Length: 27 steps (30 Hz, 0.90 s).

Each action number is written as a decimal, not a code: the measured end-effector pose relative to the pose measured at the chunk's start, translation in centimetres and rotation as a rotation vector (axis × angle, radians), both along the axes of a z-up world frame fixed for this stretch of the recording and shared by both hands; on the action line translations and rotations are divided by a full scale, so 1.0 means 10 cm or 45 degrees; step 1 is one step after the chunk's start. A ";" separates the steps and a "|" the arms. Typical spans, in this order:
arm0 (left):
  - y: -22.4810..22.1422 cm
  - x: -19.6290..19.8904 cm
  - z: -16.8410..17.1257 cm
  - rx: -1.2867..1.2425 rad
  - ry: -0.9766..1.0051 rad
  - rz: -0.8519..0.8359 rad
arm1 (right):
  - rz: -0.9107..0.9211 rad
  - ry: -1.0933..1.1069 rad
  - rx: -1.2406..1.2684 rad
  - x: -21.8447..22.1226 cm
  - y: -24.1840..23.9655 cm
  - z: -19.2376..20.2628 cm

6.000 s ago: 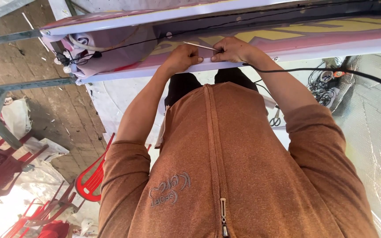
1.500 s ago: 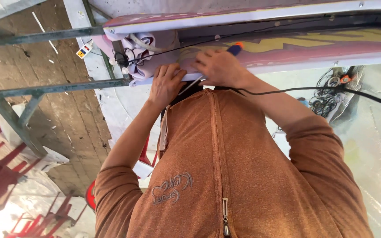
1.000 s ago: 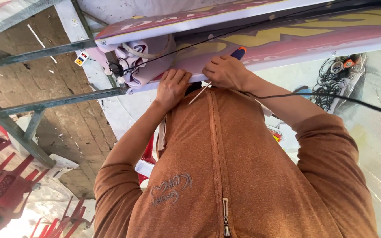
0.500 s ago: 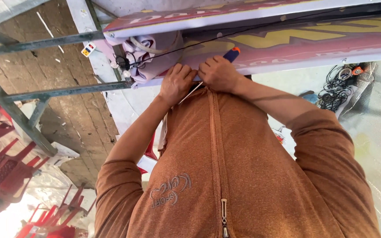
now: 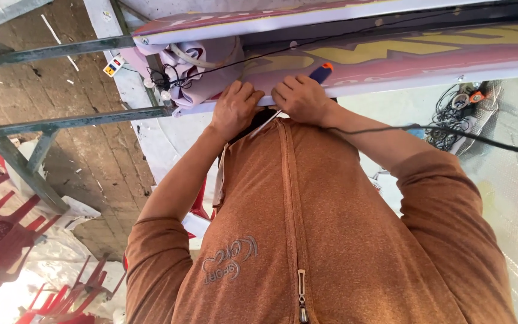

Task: Repairing or assembling a light fixture sign using a screwdriver to secure internal components and adjust wiring.

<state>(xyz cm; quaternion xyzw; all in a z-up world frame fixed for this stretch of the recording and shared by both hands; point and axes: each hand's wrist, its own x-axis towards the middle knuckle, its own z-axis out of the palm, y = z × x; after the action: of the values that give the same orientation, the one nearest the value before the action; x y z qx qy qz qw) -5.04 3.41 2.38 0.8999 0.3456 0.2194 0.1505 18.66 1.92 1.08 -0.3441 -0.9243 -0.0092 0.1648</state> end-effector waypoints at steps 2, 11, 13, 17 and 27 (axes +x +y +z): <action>0.02 0.00 0.02 -0.025 0.031 -0.016 | 0.090 0.075 -0.070 0.01 0.02 -0.06; -0.01 -0.06 -0.23 -0.135 0.032 -0.097 | 0.125 0.059 -0.397 0.02 0.08 -0.28; 0.00 -0.04 -0.12 -0.124 0.050 -0.096 | 0.120 0.090 -0.506 0.07 0.17 -0.08; 0.02 -0.04 -0.05 -0.198 0.079 -0.112 | 0.042 0.091 -0.616 0.30 0.27 0.25; 0.05 -0.06 -0.02 -0.265 0.055 -0.112 | 0.006 -0.066 -0.253 0.31 -0.11 -0.54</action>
<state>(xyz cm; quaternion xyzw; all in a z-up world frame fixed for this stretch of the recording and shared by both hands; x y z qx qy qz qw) -5.62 3.94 2.18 0.8983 0.3297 0.1560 0.2450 21.78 0.86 -4.37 -0.3562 -0.9255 0.0738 0.1058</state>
